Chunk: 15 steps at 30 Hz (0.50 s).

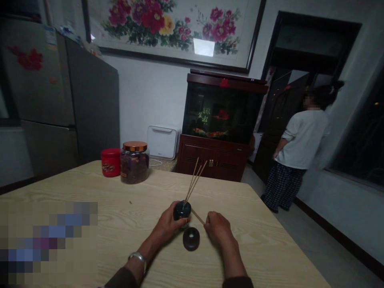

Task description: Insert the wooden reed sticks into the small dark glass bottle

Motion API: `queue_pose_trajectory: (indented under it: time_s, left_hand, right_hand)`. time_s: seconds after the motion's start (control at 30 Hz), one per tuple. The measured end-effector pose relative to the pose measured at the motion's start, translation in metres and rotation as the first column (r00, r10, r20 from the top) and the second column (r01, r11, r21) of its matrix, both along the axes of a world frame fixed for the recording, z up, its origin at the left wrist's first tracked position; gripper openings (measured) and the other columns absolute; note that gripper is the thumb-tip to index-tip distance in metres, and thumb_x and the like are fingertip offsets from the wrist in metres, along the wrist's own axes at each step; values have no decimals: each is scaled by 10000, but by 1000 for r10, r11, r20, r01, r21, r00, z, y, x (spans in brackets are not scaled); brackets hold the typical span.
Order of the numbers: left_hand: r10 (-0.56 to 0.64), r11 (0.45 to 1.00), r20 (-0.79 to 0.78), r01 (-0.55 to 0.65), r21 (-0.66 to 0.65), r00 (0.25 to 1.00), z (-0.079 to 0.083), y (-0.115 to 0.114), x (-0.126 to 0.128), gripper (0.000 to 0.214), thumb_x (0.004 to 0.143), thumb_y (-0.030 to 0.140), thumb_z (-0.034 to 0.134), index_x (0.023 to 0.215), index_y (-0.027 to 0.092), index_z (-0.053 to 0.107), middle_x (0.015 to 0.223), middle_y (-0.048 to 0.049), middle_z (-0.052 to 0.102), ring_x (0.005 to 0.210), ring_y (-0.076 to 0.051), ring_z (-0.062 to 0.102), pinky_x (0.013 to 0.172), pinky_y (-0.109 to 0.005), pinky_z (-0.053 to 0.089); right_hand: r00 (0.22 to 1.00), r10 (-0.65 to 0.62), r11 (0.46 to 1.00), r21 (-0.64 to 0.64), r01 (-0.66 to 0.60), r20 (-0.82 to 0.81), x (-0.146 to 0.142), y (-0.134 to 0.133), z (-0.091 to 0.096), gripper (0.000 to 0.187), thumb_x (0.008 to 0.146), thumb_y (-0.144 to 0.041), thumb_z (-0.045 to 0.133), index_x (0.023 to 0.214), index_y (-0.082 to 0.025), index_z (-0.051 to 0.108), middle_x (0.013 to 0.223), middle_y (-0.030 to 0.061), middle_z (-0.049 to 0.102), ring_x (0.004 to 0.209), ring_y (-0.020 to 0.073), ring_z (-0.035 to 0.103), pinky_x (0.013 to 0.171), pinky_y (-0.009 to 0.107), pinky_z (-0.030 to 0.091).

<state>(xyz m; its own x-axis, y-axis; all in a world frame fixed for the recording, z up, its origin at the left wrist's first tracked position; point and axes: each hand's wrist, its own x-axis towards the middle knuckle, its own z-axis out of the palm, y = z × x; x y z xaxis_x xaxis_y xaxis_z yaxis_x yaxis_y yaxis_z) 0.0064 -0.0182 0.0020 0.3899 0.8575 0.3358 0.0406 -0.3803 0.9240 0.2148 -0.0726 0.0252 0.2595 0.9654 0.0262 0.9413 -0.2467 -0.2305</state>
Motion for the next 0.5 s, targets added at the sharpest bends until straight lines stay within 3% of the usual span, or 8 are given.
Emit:
queue_pose_trajectory:
  time_s: [0.3,0.5]
  left_hand:
    - [11,1000,-9,-11,20,1000,-8,5,1,546,707,270,779,1197,151,569,1002,-66,686,882,-196,622,783,-283,472]
    - [3,999,-1,-3,36,1000,-12,8,0,556,706,298,794,1198,163,571,1014,-65,691,890,-199,629,785,-285,472]
  right_hand:
    - [995,41,999,15,-40,-92,10,8,-8,109,778,-186,578,826,-192,675,910,65,717,794,156,603,648,248,342]
    - [976,96,989,129,-72,-193,13,5,-5,140,743,-204,611,831,-200,720,895,51,725,817,171,620,692,253,402]
